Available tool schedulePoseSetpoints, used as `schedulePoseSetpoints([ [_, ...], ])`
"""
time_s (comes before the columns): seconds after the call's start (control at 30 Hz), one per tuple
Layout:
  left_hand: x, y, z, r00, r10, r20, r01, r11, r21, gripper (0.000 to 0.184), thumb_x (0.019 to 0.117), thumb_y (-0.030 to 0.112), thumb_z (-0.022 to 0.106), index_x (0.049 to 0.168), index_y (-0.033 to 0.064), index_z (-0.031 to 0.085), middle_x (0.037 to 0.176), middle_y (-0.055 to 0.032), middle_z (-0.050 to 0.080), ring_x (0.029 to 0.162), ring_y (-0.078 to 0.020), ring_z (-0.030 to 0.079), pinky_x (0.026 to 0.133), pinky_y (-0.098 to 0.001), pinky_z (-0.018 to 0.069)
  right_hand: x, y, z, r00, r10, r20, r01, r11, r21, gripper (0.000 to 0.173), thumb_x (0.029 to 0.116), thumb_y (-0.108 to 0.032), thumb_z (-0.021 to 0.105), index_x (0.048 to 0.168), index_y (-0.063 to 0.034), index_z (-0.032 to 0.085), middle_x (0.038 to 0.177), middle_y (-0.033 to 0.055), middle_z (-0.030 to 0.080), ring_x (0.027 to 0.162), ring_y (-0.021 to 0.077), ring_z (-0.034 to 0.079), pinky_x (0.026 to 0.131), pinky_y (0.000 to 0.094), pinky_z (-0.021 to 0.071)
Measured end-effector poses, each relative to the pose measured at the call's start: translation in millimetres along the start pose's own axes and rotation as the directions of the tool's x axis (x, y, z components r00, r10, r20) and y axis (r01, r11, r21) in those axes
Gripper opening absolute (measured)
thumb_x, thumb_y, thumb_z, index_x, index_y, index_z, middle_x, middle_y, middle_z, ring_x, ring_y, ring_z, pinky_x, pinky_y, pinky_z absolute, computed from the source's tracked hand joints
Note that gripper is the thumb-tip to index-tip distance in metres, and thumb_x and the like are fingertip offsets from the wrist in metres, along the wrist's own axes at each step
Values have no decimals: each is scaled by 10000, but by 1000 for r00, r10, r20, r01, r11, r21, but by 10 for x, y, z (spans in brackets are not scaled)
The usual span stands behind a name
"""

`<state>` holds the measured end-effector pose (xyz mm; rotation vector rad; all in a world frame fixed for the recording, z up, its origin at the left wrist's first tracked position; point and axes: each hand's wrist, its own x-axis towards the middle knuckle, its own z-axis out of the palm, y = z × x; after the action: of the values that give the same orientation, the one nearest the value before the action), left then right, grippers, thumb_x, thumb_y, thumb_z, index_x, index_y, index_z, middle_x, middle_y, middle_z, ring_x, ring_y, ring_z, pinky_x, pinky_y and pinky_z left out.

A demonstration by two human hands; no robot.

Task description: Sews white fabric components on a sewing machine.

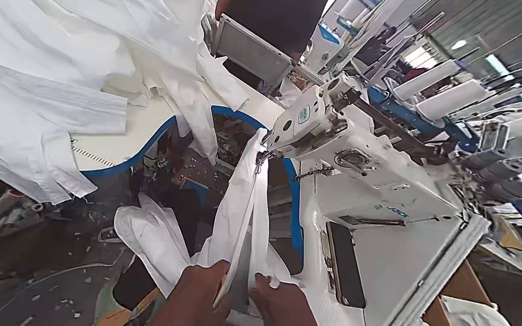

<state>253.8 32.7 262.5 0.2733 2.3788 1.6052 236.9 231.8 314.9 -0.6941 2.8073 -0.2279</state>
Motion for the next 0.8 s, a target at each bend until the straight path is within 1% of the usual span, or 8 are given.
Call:
schedulePoseSetpoints([
  [0.07, 76, -110, 4, 963, 238, -125, -233, 971, 55, 182, 918, 96, 612, 781, -12, 660, 556, -113, 555, 476, -227, 547, 464, -380, 414, -8, 112, -244, 995, 6, -99, -1, 999, 45, 261, 979, -141, 582, 891, 72, 705, 626, 196, 649, 569, 367, 682, 533, 528, 541],
  [0.13, 197, -185, 18, 894, 398, -209, -366, 914, 173, 180, 918, 79, 579, 795, 9, 691, 596, -110, 615, 515, -236, 629, 464, -382, 484, 97, 80, -397, 994, -29, -104, 29, 1000, -2, 263, 968, -140, 586, 824, 59, 680, 561, 176, 601, 504, 346, 642, 482, 499, 501],
  [0.23, 337, -266, 93, 894, 369, -254, -325, 925, 200, 188, 934, 117, 540, 881, -5, 672, 549, -94, 568, 465, -247, 609, 424, -394, 470, 289, -98, -224, 997, 11, 72, -6, 998, -63, 258, 970, -162, 592, 846, 40, 693, 597, 194, 622, 561, 402, 675, 497, 551, 517],
  [0.33, 476, -190, 26, 947, 245, -208, -223, 967, 127, 254, 946, 106, 583, 1092, -79, 678, 553, -135, 590, 454, -299, 613, 449, -446, 497, 419, -77, -255, 963, 191, 188, -172, 979, -112, 285, 1011, -148, 551, 965, 84, 710, 709, 258, 680, 702, 481, 708, 630, 632, 544],
  [0.43, 591, -228, 56, 896, 386, -221, -336, 913, 231, 160, 919, 124, 596, 900, 1, 696, 520, -93, 560, 436, -254, 602, 398, -395, 453, 389, -2, -444, 987, 130, 93, -116, 983, -145, 324, 999, -191, 554, 845, 66, 678, 573, 198, 609, 552, 402, 665, 508, 535, 502],
  [0.5, 708, -264, 88, 819, 490, -300, -396, 860, 323, 148, 899, 105, 590, 802, 56, 691, 560, -62, 577, 485, -217, 610, 410, -345, 453, 441, 11, -430, 989, 80, 124, -65, 990, -122, 324, 998, -195, 562, 848, 66, 681, 602, 206, 622, 568, 405, 671, 515, 544, 510],
  [0.57, 802, -283, 131, 780, 513, -358, -383, 844, 375, 155, 895, 96, 581, 794, 65, 695, 575, -48, 585, 499, -199, 603, 422, -318, 449, 492, 13, -396, 986, 100, 132, -83, 988, -130, 293, 999, -160, 559, 880, 77, 684, 654, 228, 650, 610, 419, 691, 547, 550, 532],
  [0.8, 957, -267, 65, 828, 453, -331, -325, 868, 377, 222, 933, 192, 551, 819, 58, 687, 479, -44, 501, 395, -206, 552, 355, -341, 398, 522, 4, -279, 999, 32, -13, -33, 992, -119, 212, 968, -95, 573, 873, 46, 700, 738, 192, 686, 660, 359, 715, 530, 490, 541],
])
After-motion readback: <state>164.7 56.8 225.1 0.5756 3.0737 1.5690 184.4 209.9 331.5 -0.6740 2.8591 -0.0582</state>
